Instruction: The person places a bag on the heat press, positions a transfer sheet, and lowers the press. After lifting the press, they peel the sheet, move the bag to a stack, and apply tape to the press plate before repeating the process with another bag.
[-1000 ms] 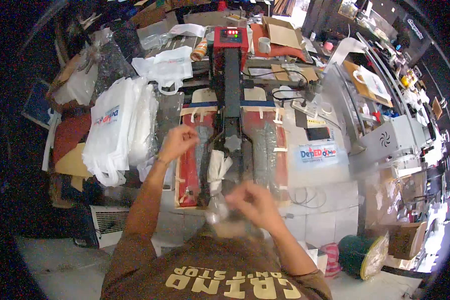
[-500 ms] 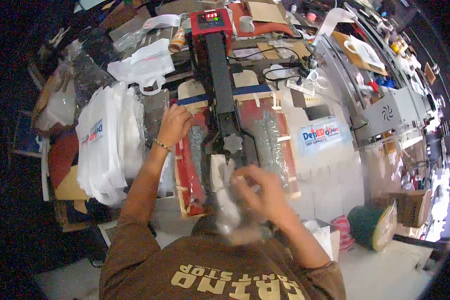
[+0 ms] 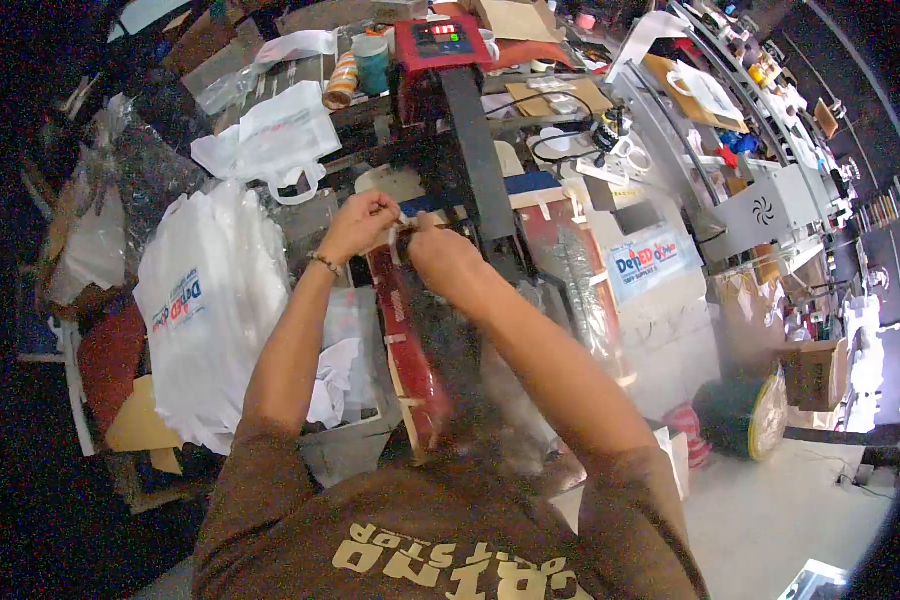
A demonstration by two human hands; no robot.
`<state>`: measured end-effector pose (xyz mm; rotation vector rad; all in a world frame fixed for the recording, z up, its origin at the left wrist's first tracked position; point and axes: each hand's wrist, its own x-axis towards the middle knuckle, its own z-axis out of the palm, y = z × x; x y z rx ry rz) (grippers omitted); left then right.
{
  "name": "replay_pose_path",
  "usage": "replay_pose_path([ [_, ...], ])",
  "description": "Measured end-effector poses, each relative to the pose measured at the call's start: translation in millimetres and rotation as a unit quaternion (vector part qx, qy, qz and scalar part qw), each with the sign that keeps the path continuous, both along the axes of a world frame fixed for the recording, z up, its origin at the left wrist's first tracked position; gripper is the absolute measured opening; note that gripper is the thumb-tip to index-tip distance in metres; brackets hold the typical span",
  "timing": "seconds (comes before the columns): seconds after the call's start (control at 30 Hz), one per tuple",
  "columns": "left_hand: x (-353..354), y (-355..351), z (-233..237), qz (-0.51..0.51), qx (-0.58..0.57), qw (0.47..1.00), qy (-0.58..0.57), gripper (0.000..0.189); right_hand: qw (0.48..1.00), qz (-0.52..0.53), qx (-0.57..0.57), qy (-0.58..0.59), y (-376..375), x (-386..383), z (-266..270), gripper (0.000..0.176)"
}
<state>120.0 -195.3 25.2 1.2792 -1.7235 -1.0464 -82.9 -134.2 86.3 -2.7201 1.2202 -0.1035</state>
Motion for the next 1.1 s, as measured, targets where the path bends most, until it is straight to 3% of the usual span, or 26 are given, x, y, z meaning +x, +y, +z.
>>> replay_pose_path([
  [0.07, 2.3, -2.0, 2.2, -0.007, 0.014, 0.999, 0.030, 0.018, 1.000, -0.006, 0.007, -0.006, -10.1, 3.9, -14.2, 0.021],
  [0.13, 5.1, -1.2, 10.8, -0.024, 0.037, 0.999, 0.000, 0.017, 0.993, -0.022, 0.096, 0.064, -13.9, 6.1, -11.6, 0.019],
  [0.27, 11.6, -10.0, -9.7, -0.051, 0.045, 0.997, 0.035, 0.017, 0.998, -0.043, 0.043, 0.026, -3.2, 5.8, -12.0, 0.017],
  [0.33, 12.4, -10.9, -3.9, -0.018, 0.033, 0.994, -0.099, 0.019, 0.999, -0.027, 0.039, 0.027, -1.0, 4.3, -18.2, 0.016],
  [0.67, 18.3, -42.2, -10.4, -0.010, 0.039, 0.993, -0.111, 0.024, 0.994, -0.029, 0.073, 0.073, 3.8, 4.2, -9.6, 0.014],
  [0.73, 22.6, -51.0, -14.8, 0.112, 0.025, 0.979, -0.168, 0.028, 0.992, -0.052, 0.079, 0.088, 4.1, 5.8, -10.6, 0.014],
  [0.77, 26.8, -55.3, -16.0, 0.111, 0.024, 0.979, -0.168, 0.028, 0.992, -0.053, 0.078, 0.088, 3.4, 5.1, -9.6, 0.014],
  [0.83, 38.5, -62.3, -18.2, 0.259, -0.048, 0.957, -0.120, 0.029, 0.991, -0.026, 0.101, 0.083, 2.6, 2.0, -7.2, 0.018],
  [0.87, 48.4, -62.8, -17.5, 0.257, -0.049, 0.958, -0.120, 0.029, 0.991, -0.028, 0.101, 0.083, 2.4, -1.1, -4.0, 0.018],
  [0.93, 66.9, -57.0, -8.0, 0.213, -0.047, 0.972, 0.082, 0.022, 0.995, -0.028, 0.054, -0.078, 2.6, -11.7, 10.0, 0.022],
  [0.97, 69.8, -47.9, 2.0, 0.212, -0.044, 0.973, 0.082, 0.022, 0.988, -0.014, -0.010, -0.155, -0.9, -19.8, 22.3, 0.021],
  [1.0, 73.8, -35.0, 18.4, 0.183, -0.035, 0.969, 0.163, 0.019, 0.970, 0.000, -0.074, -0.230, -2.8, -28.0, 39.9, 0.021],
  [1.03, 77.1, -23.1, 34.5, 0.153, -0.026, 0.957, 0.244, 0.016, 0.943, -0.124, 0.037, -0.306, 3.5, -31.9, 65.2, 0.029],
  [1.07, 75.8, -12.6, 47.7, 0.153, -0.024, 0.958, 0.243, 0.016, 0.948, -0.187, 0.074, -0.245, 2.5, -38.0, 93.6, 0.033],
  [1.1, 68.6, -2.5, 61.9, 0.084, -0.044, 0.965, 0.246, 0.015, 0.924, -0.217, 0.122, -0.291, -1.5, -42.2, 105.7, 0.036],
])
